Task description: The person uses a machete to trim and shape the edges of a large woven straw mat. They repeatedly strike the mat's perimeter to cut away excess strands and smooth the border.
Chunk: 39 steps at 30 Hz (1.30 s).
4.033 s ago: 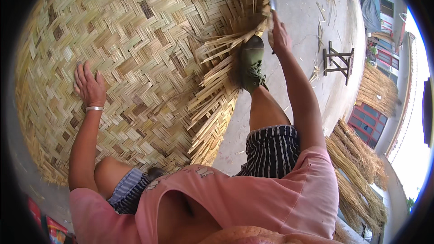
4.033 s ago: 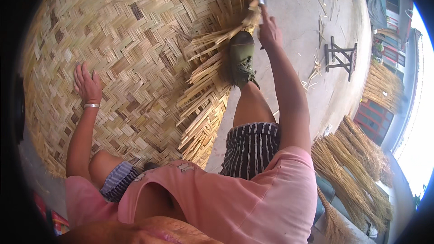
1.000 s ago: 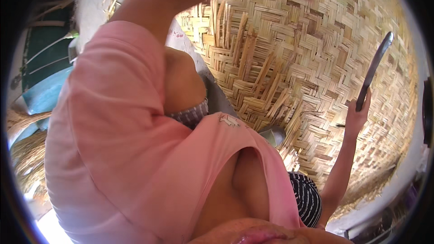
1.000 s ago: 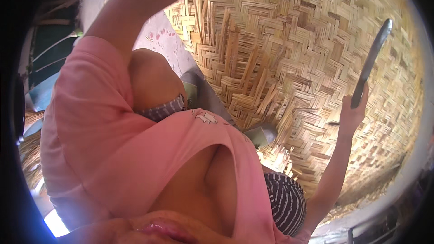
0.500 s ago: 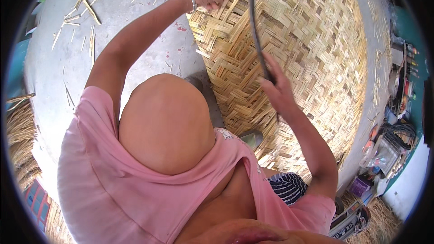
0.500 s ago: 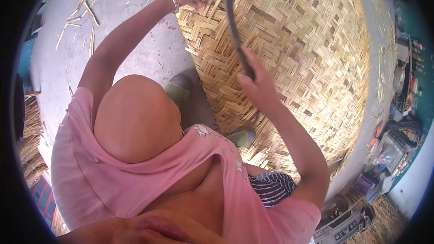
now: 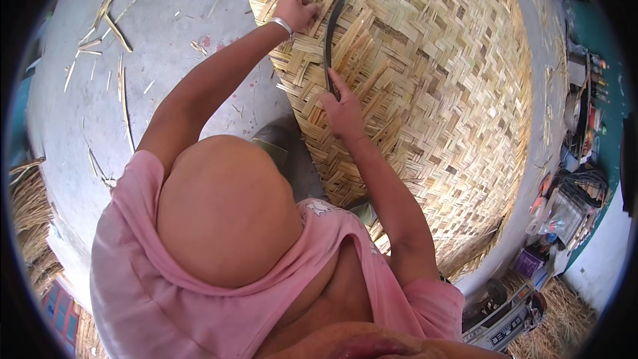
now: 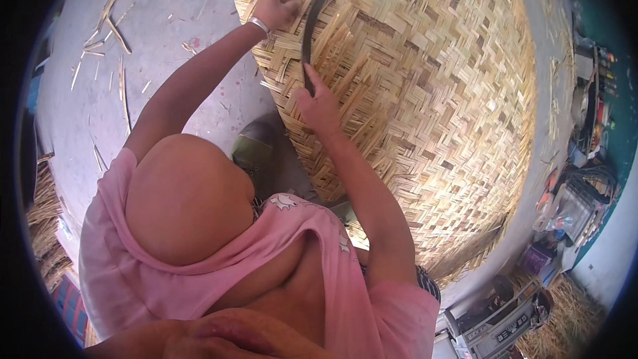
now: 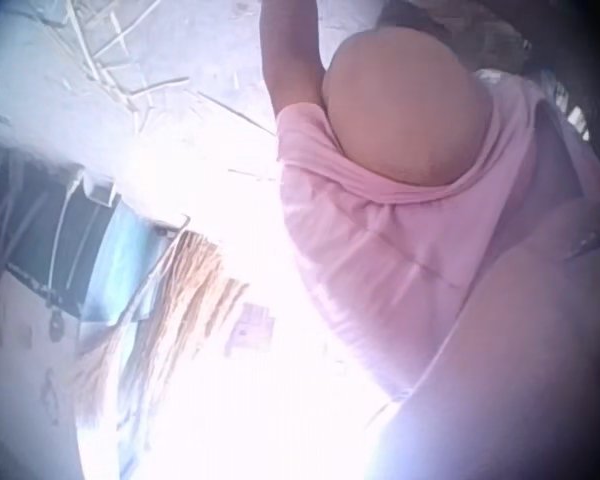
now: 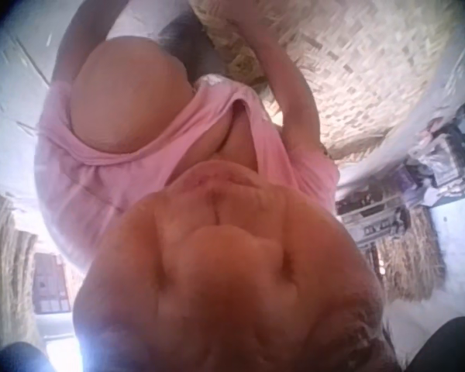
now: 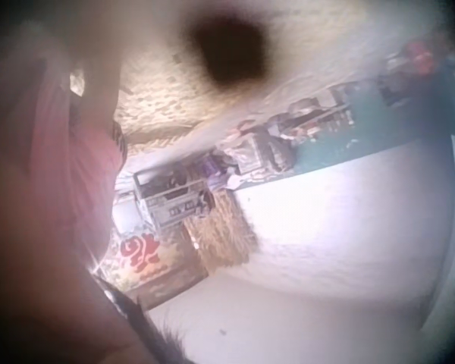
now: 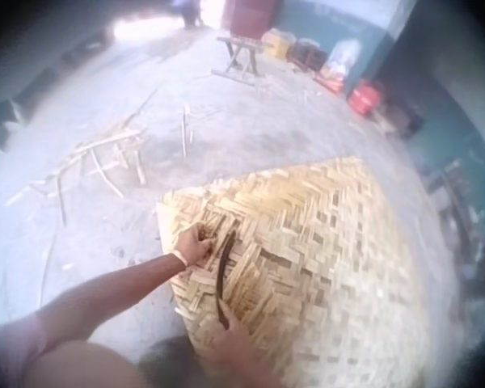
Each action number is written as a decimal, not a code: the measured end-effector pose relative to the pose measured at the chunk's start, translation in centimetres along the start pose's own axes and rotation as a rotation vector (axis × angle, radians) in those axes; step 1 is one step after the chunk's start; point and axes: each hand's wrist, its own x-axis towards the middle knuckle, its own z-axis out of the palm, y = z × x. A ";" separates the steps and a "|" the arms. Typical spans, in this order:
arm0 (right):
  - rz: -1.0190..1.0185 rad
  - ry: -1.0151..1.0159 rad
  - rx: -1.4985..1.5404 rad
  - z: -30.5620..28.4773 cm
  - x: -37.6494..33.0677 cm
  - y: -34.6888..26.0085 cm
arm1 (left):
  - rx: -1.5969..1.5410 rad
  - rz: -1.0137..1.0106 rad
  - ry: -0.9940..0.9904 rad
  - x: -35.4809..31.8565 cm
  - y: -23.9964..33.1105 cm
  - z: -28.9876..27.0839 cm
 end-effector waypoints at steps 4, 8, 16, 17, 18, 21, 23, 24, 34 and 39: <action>0.044 0.011 0.037 -0.3 -0.2 0.2 | 0.698 0.326 0.226 1.3 2.0 -1.2; -0.004 0.040 0.122 0.1 -0.5 0.2 | 0.947 0.229 -0.014 2.9 4.2 -1.6; -0.008 0.000 0.200 0.7 -1.5 1.1 | 1.068 0.144 -0.030 4.3 5.5 0.1; -0.050 0.006 0.214 0.9 -1.4 1.7 | 1.041 0.150 -0.036 4.9 5.0 -0.4; -0.116 0.037 0.182 1.1 -1.2 2.6 | 1.017 0.160 -0.047 4.9 5.3 -0.5; -0.190 0.070 0.117 1.2 -0.9 3.4 | 0.864 0.079 -0.147 4.7 6.3 -1.2; -0.079 0.018 0.110 0.8 -1.8 1.1 | 0.691 0.025 -0.225 4.7 6.2 -2.1; -0.118 0.035 0.075 0.8 -1.7 1.2 | 0.603 0.004 -0.265 4.8 6.3 -2.3; -0.105 0.059 0.017 1.0 -1.2 2.3 | 0.615 0.139 -0.201 4.6 4.9 -1.7; -0.060 0.064 -0.005 1.0 -1.1 2.1 | 1.026 0.372 -0.103 3.0 4.8 -0.3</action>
